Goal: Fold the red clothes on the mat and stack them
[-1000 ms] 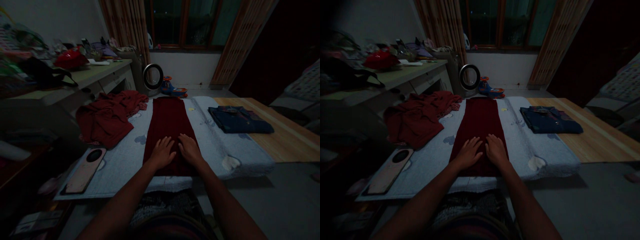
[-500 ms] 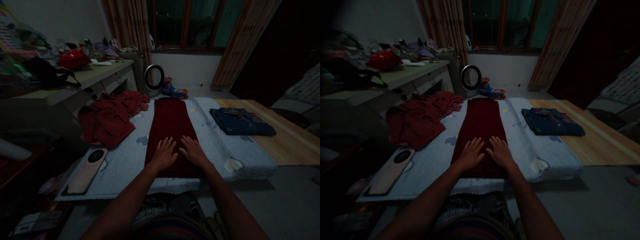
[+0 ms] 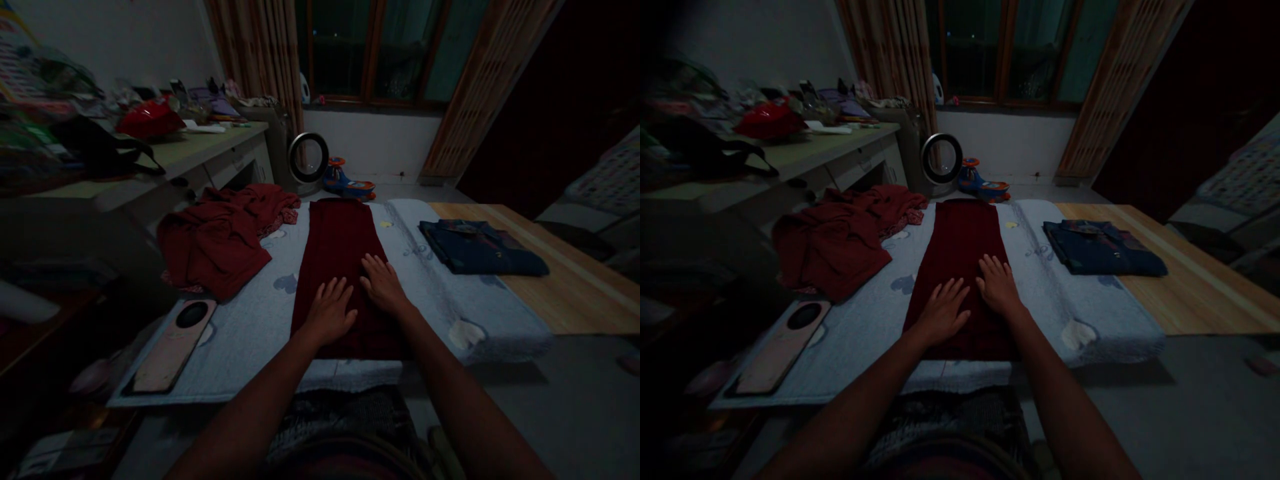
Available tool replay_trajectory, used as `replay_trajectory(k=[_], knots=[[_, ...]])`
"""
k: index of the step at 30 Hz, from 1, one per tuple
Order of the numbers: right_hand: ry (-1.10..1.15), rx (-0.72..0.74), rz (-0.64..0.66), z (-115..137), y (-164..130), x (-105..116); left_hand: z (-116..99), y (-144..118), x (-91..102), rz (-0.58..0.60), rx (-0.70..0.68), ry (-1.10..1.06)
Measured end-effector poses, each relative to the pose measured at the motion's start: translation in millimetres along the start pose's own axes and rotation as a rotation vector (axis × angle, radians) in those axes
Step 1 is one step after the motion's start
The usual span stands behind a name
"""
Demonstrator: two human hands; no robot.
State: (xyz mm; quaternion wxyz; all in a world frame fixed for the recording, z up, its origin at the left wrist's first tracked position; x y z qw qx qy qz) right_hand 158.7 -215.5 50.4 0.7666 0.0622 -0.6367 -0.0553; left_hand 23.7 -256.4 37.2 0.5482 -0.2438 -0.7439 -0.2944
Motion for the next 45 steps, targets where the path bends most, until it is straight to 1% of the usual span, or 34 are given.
replay_trajectory(k=[3,5,8,11,12,13,15,17,19,21,23,25,30,34,36,38,41,42,43,45], knots=[[-0.014,0.014,0.025,5,2,-15,0,-1,-0.5,-0.003,0.003,-0.007],[-0.020,0.015,0.015,4,0,-20,-1,-2,-0.6,-0.003,0.003,-0.010],[-0.029,0.023,0.000,3,-2,-21,0,-1,0.9,0.019,0.009,-0.026],[-0.037,0.023,-0.013,3,-2,-20,4,8,3.7,0.105,-0.004,-0.078],[-0.038,0.021,-0.017,3,-2,-20,7,14,7.0,0.115,0.000,-0.088],[-0.038,0.019,-0.019,3,-2,-20,11,21,11.9,0.102,0.010,-0.088],[-0.039,0.015,-0.019,3,-2,-20,23,35,23.8,0.019,0.040,-0.052],[-0.039,0.012,-0.018,3,-2,-20,35,48,28.8,-0.053,0.053,0.002],[-0.040,0.017,-0.020,4,-2,-20,46,55,22.0,-0.055,0.065,0.038],[-0.043,0.017,-0.027,5,-3,-19,54,56,10.3,-0.035,0.084,0.058],[-0.050,0.000,-0.038,5,-4,-18,59,55,0.9,-0.034,0.093,0.080],[-0.065,-0.042,-0.050,2,-5,-17,60,52,-3.9,-0.046,0.097,0.108],[-0.102,-0.159,-0.044,-3,-4,-19,61,50,-5.2,-0.069,0.130,0.168],[-0.122,-0.205,-0.023,-5,-5,-23,61,50,-4.7,-0.072,0.140,0.182],[-0.131,-0.209,0.008,-7,-2,-22,60,50,-4.2,-0.075,0.143,0.179],[-0.134,-0.201,0.084,-9,5,-19,60,50,-4.0,-0.075,0.143,0.173],[-0.136,-0.172,0.225,-8,24,-9,60,50,-3.7,-0.076,0.139,0.168],[-0.141,-0.163,0.237,-6,32,-4,60,50,-3.7,-0.076,0.138,0.167],[-0.140,-0.155,0.210,-3,40,2,60,50,-3.8,-0.074,0.137,0.164],[-0.100,-0.061,0.120,11,53,9,61,50,-4.0,-0.066,0.135,0.157]])
Point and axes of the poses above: each hand's wrist, its own y-axis towards the middle knuckle, its own x-axis out of the back of the hand, z = x × y, the point moved 8 cm from there along y, towards the middle knuckle, and after that the axes turned 10 degrees about -x, right-handed, at the moved point
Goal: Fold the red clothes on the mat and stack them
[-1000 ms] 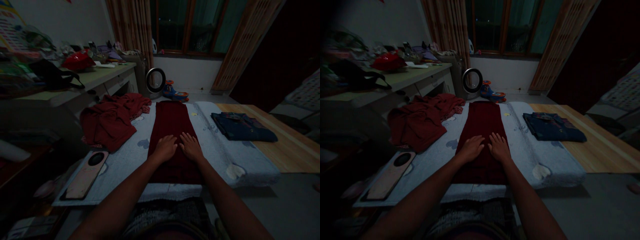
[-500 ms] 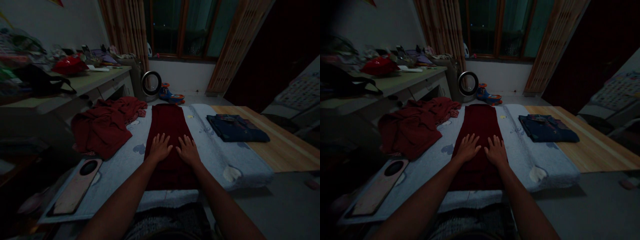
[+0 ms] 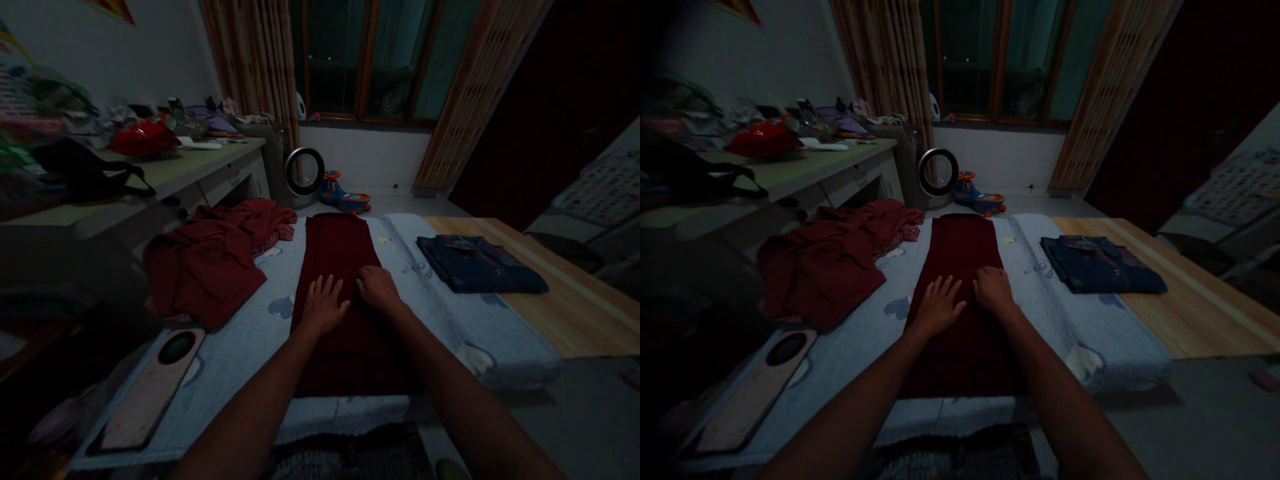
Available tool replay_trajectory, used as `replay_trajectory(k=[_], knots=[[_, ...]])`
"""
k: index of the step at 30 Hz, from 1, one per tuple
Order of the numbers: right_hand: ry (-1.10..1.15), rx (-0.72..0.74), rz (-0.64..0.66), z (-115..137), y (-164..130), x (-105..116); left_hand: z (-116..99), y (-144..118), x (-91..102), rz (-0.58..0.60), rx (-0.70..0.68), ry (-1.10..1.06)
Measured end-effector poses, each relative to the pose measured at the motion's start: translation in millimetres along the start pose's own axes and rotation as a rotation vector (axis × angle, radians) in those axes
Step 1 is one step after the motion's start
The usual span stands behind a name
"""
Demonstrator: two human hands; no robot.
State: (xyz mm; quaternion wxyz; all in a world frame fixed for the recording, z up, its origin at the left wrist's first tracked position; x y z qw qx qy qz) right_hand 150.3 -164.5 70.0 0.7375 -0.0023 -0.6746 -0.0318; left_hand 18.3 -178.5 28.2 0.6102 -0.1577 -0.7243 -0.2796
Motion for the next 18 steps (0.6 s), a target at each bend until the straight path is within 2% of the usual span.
replay_trajectory(k=[3,6,11,18], knots=[[0.060,0.161,-0.027,17,9,-12,0,0,0.4,0.010,-0.009,-0.009],[0.051,0.182,0.047,14,17,-36,-1,0,0.2,0.032,-0.006,-0.017],[0.030,0.123,0.088,-5,37,-45,-3,-1,-0.7,0.063,0.003,-0.019],[0.020,-0.086,0.110,-35,66,-54,-2,-1,-1.1,0.063,0.007,-0.014]])
Point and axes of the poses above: each hand's wrist, its own y-axis towards the middle knuckle, its own x-axis out of the back of the hand, z = x × y, the point moved 8 cm from there along y, towards the middle knuckle, and after that the axes turned 10 degrees about -x, right-handed, at the moved point
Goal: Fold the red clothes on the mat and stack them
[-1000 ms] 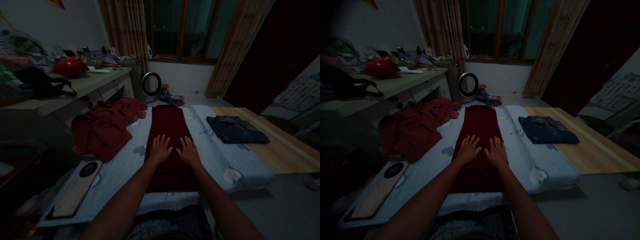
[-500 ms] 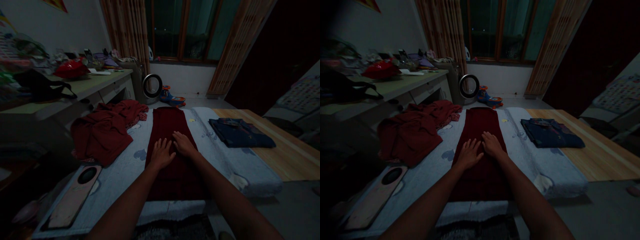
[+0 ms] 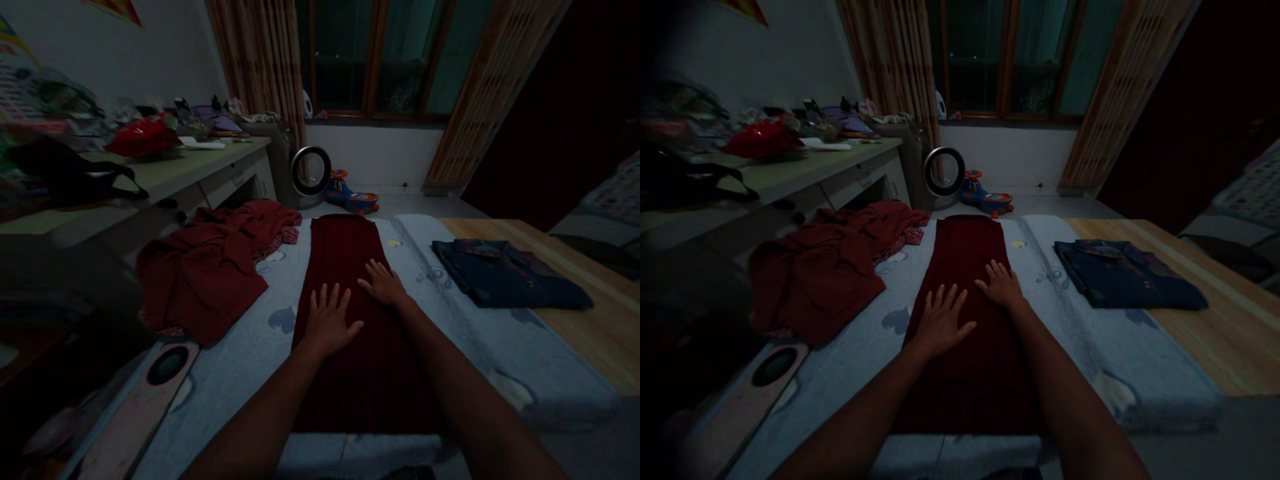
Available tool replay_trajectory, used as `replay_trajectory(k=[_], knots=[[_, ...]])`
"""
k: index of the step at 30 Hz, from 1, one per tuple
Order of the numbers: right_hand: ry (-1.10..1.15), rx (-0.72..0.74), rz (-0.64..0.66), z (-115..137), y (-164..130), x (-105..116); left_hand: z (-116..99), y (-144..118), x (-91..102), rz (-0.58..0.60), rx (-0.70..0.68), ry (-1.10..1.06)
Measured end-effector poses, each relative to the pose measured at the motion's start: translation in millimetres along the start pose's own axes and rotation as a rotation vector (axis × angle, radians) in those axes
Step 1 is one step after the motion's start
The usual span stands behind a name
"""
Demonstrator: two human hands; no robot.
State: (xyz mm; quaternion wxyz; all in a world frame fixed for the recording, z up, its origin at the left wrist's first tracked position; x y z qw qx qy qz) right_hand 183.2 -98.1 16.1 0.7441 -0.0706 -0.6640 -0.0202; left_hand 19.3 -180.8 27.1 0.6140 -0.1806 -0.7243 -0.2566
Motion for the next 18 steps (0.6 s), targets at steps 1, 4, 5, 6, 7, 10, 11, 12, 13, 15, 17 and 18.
replay_trajectory(k=[1,4,5,6,7,10,11,12,13,15,17,18], knots=[[0.002,-0.032,0.010,-4,3,0,0,0,-0.4,0.001,-0.001,0.003],[-0.009,-0.096,0.022,-7,8,6,0,0,-1.1,-0.003,-0.005,0.017],[-0.017,-0.100,0.000,-5,9,12,0,0,-1.2,-0.006,-0.005,0.022],[-0.021,-0.091,-0.041,0,10,18,0,0,-1.1,-0.009,-0.006,0.025],[-0.019,-0.063,-0.095,7,10,25,0,0,-1.0,-0.011,-0.007,0.025],[0.015,0.103,-0.195,35,6,32,0,0,-0.5,-0.010,-0.010,0.012],[0.028,0.155,-0.184,42,4,28,0,0,-0.4,-0.008,-0.009,0.005],[0.038,0.190,-0.158,46,3,22,0,0,-0.4,-0.005,-0.006,-0.002],[0.046,0.204,-0.131,49,2,16,-1,-1,-0.4,-0.002,-0.004,-0.009],[0.058,0.207,-0.102,48,2,6,0,-2,0.2,0.006,0.000,-0.023],[0.058,0.213,-0.103,47,2,2,1,0,1.4,0.035,0.005,-0.050],[0.056,0.215,-0.107,46,2,1,2,2,2.3,0.063,0.014,-0.069]])
Point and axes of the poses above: each hand's wrist, its own y-axis towards the middle knuckle, its own x-axis out of the back of the hand, z = x × y, the point moved 8 cm from there along y, towards the middle knuckle, and after that the axes turned 10 degrees about -x, right-handed, at the moved point
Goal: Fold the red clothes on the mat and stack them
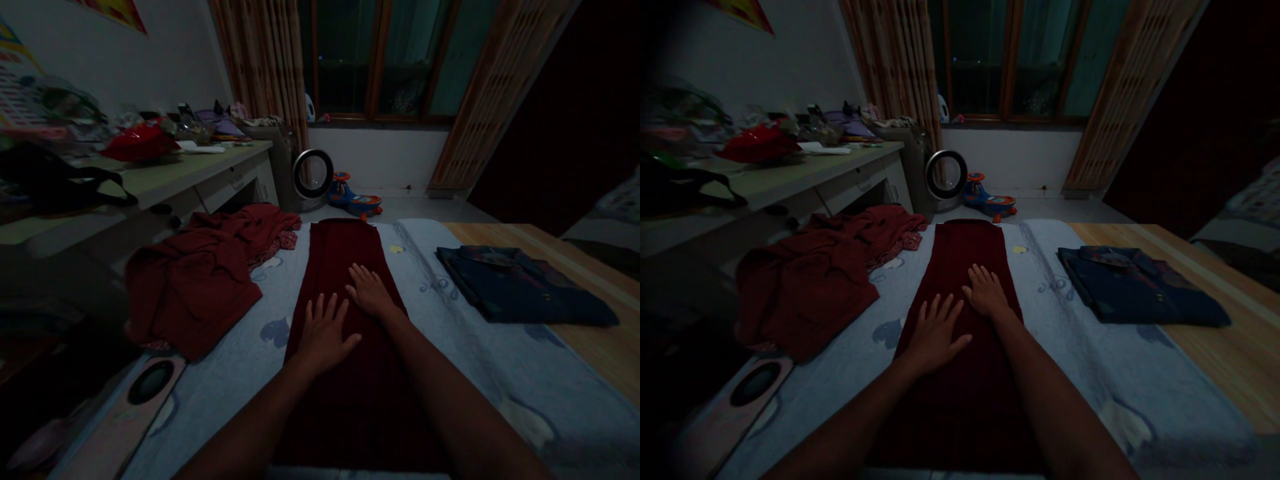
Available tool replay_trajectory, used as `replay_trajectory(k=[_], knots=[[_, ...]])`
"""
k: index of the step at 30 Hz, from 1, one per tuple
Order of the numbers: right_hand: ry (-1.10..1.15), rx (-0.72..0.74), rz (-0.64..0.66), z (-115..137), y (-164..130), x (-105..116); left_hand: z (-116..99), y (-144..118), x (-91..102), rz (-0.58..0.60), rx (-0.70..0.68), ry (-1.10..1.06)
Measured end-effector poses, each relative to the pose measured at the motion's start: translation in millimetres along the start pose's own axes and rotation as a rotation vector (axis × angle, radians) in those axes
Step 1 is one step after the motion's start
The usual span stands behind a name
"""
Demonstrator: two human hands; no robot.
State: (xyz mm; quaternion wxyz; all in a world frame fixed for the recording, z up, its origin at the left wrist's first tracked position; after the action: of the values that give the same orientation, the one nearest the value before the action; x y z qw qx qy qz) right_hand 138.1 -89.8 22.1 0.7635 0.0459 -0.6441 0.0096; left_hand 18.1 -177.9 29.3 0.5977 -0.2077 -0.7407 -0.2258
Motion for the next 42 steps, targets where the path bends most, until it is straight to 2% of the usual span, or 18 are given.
replay_trajectory(k=[3,6,8,10,13,16,19,26,35,39,42], knots=[[-0.005,0.002,0.003,0,0,2,8,20,11.9,0.048,0.049,-0.052],[0.001,-0.001,0.002,2,-2,6,16,59,39.5,-0.107,0.073,-0.062],[0.004,0.003,0.000,4,-4,8,20,90,47.9,-0.198,0.036,-0.100],[0.005,0.006,0.003,5,-5,8,26,117,42.9,-0.238,-0.008,-0.153],[0.014,-0.001,0.015,4,-4,7,41,139,19.4,-0.221,-0.013,-0.187],[0.023,-0.025,0.021,2,-1,4,53,143,-2.3,-0.171,-0.001,-0.144],[0.013,-0.068,0.027,-2,1,1,57,141,-10.2,-0.127,0.009,-0.069],[-0.012,-0.174,0.050,-12,3,-1,57,138,-7.7,-0.099,0.113,-0.003],[-0.052,-0.280,0.078,-38,1,-3,58,139,-12.6,-0.138,0.127,-0.009],[-0.091,-0.354,0.124,-50,9,8,56,137,-10.7,-0.136,0.136,-0.011],[-0.122,-0.397,0.160,-52,28,25,55,136,-9.0,-0.140,0.138,-0.003]])
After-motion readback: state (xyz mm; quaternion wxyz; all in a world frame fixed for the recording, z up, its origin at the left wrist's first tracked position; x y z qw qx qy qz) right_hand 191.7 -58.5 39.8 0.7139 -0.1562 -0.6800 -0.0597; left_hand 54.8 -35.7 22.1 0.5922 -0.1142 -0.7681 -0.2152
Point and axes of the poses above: each hand's wrist, its own y-axis towards the middle knuckle, its own x-axis out of the back of the hand, z = x × y, the point moved 8 cm from there along y, towards the middle knuckle, and after that the axes turned 10 degrees about -x, right-handed, at the moved point
